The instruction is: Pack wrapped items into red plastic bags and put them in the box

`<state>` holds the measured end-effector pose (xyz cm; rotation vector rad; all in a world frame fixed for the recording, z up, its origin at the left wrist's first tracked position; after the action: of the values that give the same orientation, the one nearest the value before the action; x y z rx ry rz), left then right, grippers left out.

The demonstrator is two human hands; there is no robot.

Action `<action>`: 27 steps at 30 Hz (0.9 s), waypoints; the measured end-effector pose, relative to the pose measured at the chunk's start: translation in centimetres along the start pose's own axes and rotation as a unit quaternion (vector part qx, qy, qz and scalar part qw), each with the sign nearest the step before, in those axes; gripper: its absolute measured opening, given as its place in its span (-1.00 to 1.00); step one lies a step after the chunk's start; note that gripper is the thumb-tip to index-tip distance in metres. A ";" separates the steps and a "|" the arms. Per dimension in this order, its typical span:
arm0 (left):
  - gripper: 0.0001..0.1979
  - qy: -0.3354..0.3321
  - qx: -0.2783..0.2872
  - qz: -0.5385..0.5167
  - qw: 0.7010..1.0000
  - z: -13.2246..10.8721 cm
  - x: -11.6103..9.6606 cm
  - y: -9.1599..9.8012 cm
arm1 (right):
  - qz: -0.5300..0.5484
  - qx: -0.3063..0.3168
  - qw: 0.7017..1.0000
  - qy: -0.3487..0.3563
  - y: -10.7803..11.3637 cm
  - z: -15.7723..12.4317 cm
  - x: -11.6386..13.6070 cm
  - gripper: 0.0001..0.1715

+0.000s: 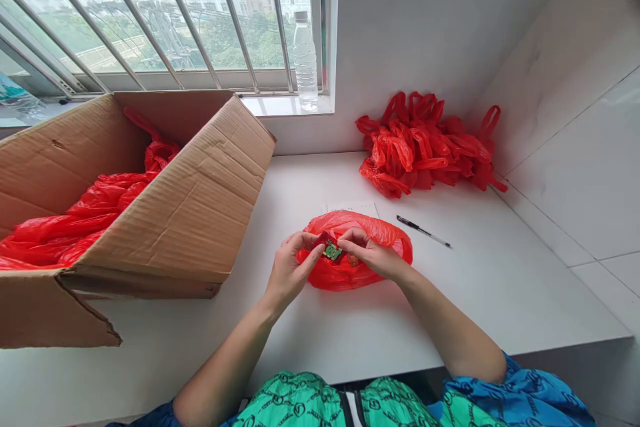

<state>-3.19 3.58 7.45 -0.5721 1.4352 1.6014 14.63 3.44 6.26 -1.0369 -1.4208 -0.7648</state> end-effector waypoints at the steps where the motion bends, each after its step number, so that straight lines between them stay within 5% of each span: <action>1: -0.79 0.006 0.007 -0.007 1.000 0.0 0.0 -0.1 | -0.013 -0.012 1.000 -0.005 0.2 -0.1 -0.1 -0.63; 10: -0.73 0.051 0.051 -0.118 0.990 -0.4 0.0 -0.8 | -0.011 -0.036 0.999 -0.014 0.6 0.2 -1.0 -0.57; 20: -0.81 -0.032 -0.005 0.019 0.999 -0.1 -0.9 0.2 | -0.090 -0.045 0.995 -0.010 0.5 -0.5 -0.3 -0.57; 27: -0.72 -0.003 0.000 0.019 1.000 -0.2 -0.5 -0.1 | -0.066 -0.050 0.996 0.012 0.5 -0.1 -0.2 -0.49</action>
<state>-2.89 3.25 7.77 -0.5424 1.4487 1.6306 15.14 3.49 6.03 -1.0149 -1.4538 -0.9499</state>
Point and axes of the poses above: each hand's wrist, its own z-axis towards the middle knuckle, its own y-axis out of the back of the hand, x = y × z, the point moved 6 cm from there along z, towards the middle knuckle, and after that the axes turned 8 degrees about z, right-handed, at the moved point
